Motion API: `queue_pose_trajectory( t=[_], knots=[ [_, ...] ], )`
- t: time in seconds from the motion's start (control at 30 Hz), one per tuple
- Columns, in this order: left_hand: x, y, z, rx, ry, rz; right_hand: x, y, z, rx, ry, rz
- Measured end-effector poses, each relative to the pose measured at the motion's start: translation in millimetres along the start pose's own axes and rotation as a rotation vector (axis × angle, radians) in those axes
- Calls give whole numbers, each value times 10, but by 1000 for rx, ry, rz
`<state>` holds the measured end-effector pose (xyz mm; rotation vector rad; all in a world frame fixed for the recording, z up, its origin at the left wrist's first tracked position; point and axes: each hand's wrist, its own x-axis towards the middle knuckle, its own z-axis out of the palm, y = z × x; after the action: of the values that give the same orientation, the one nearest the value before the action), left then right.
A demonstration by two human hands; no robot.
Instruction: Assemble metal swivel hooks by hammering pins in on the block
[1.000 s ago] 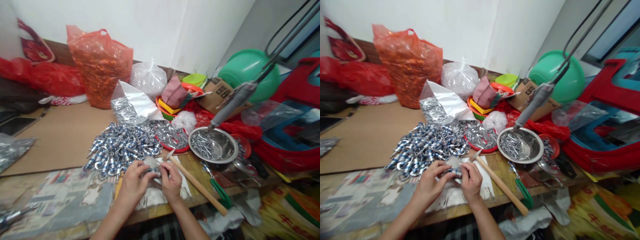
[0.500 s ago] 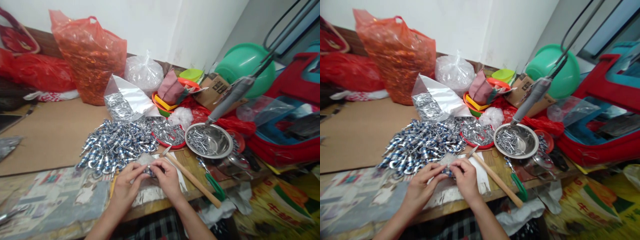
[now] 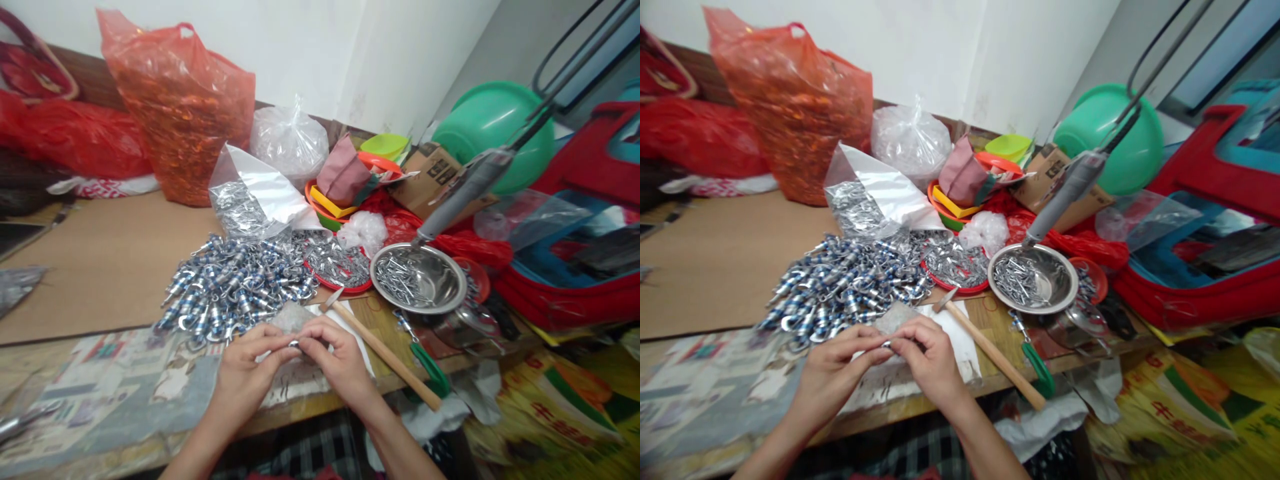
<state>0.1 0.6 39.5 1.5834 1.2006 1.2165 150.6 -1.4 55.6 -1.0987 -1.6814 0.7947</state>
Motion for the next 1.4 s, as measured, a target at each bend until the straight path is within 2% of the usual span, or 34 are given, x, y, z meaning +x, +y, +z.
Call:
queue_pose_trajectory(
  t=[0.07,0.17,0.23,0.3,0.5,0.7,0.83,0.9,0.97,1.1,1.17,1.23,1.3,1.4],
  knots=[
    [-16,53,-17,-120,22,-97,-54,-11,-31,-70,20,-128],
    [-34,120,-29,-247,8,-209,-144,35,-71,-230,33,-420],
    [-35,155,-32,-245,-9,-227,-185,66,-94,-335,27,-613],
    [-25,187,-39,-200,-25,-201,-202,69,-117,-414,32,-738],
    [21,272,-93,-9,-127,-76,-184,-25,-198,-483,61,-822],
    [4,267,-104,42,-155,-48,-201,-96,-294,-640,-47,-882],
    [13,265,-113,-1,-162,-66,-218,-56,-275,-567,-47,-863],
    [18,281,-108,-59,-164,-111,-228,1,-219,-447,30,-812],
    [8,291,-78,-144,-151,-220,-240,65,-140,-327,131,-721],
    [-74,248,63,-329,20,-494,-282,162,34,-187,250,-499],
    [-131,212,143,-389,108,-564,-326,179,102,-150,277,-413],
    [-178,193,201,-448,156,-565,-373,165,136,-138,294,-340],
    [-199,189,232,-496,189,-515,-382,127,109,-149,258,-265],
    [-182,178,239,-534,214,-469,-204,107,-89,-201,-1,-150]
  ],
)
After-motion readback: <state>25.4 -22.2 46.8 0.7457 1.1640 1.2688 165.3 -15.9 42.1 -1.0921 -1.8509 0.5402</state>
